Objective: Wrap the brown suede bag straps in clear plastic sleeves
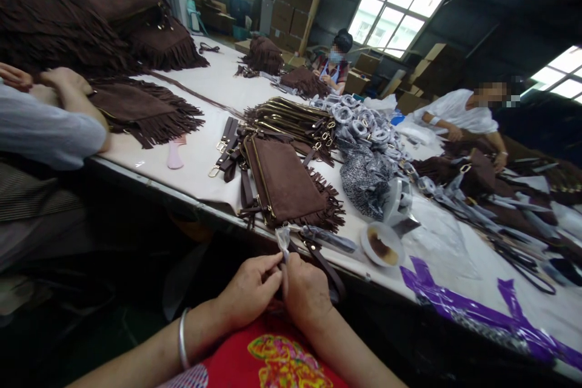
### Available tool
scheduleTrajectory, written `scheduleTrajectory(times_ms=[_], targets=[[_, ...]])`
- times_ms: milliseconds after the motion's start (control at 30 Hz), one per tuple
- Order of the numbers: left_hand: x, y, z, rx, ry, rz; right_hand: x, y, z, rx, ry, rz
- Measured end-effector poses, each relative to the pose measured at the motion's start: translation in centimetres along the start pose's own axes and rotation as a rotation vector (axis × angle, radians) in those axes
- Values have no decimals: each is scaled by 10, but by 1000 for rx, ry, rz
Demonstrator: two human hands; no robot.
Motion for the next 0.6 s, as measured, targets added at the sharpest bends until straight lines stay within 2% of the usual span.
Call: scheduleTrajectory(times_ms=[167,233,300,400,500,567,600], targets=[[-15,-6,17,98,-366,-150,-1,4,-5,17,-1,66],[-17,1,27,83,-447,-245,-2,3,-5,31,-4,101],[-16,10,35,104,-492,-355,-2,2,-3,34,33,240],[-16,20,42,130,-558,-595,3,8,-1,-91,240,769],[-16,25,43,35,-590,-758,4,25,-3,-305,532,1465],[-19,27,40,-2,-597,-743,2,33,-6,-364,630,1731],[-20,27,38,-4,-598,-718,1,35,-7,-377,637,1762]])
Point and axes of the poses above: each hand's wrist, its own z-axis towards the middle knuckle, its own y-axis out of the palm, x = y × z, the point moved 2 cm from there along z, towards the middle knuckle, and after that the axes turned 10 degrees about x, right-handed, at the moved point
